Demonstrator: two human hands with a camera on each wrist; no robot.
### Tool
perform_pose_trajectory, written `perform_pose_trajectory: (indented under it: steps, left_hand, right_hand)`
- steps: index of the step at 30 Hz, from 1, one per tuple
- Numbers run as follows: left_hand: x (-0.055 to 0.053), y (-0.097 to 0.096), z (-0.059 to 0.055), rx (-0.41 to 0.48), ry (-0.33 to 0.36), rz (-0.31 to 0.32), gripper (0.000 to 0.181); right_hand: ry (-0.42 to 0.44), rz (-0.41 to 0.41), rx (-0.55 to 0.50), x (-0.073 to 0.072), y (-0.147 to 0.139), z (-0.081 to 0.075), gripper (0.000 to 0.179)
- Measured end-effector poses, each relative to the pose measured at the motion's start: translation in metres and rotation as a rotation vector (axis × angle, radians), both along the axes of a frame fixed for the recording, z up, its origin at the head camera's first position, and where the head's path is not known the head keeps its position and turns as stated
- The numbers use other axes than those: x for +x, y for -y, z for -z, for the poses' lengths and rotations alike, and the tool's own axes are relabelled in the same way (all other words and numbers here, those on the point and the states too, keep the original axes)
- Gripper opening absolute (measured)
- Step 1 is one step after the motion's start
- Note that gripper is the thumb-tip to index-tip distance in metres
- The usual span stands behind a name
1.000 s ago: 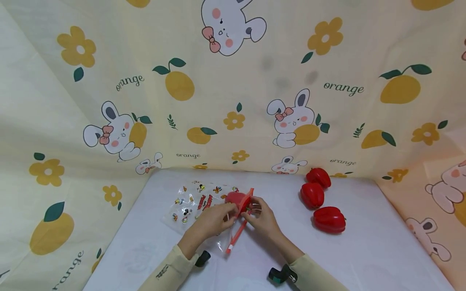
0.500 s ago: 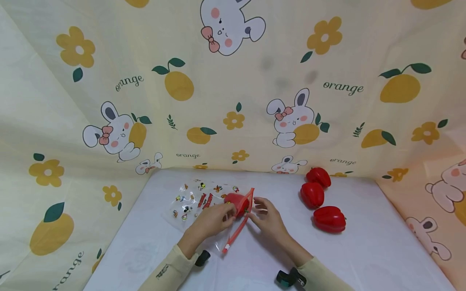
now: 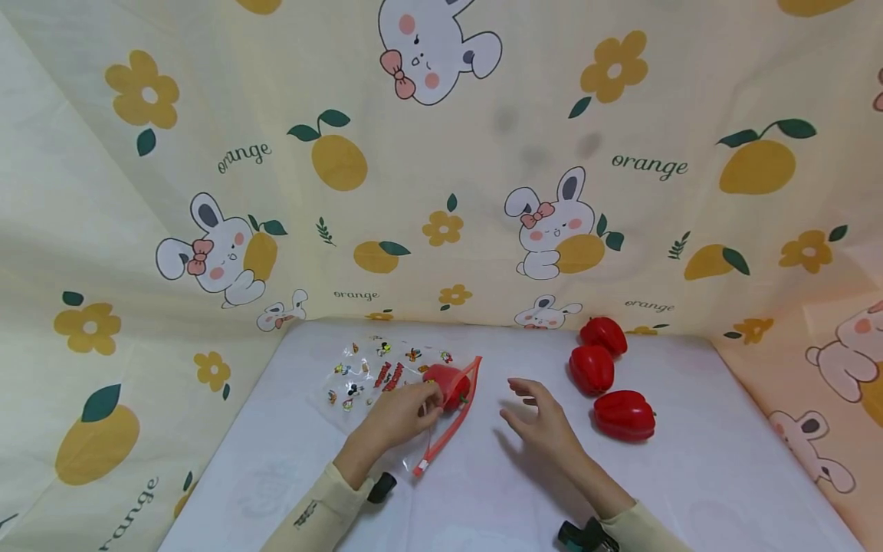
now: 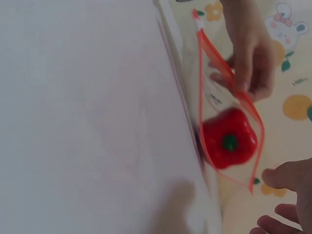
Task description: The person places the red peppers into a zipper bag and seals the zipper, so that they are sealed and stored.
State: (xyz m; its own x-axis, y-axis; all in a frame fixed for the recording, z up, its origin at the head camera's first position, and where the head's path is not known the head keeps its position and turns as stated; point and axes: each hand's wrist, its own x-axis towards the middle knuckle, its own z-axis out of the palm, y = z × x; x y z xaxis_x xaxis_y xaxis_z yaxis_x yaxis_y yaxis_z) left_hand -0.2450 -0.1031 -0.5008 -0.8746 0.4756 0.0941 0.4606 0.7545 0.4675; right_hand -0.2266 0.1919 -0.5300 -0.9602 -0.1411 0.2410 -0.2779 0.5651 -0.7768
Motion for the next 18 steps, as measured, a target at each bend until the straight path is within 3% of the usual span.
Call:
perform_pose_trajectory:
  steps: [18]
  left_hand:
    - [0.0,-0.002,-0.001,-0.003,0.019,-0.009,0.012]
  right_hand:
    - [-0.152,0.054,0.149,0.011,-0.078,-0.025,0.067]
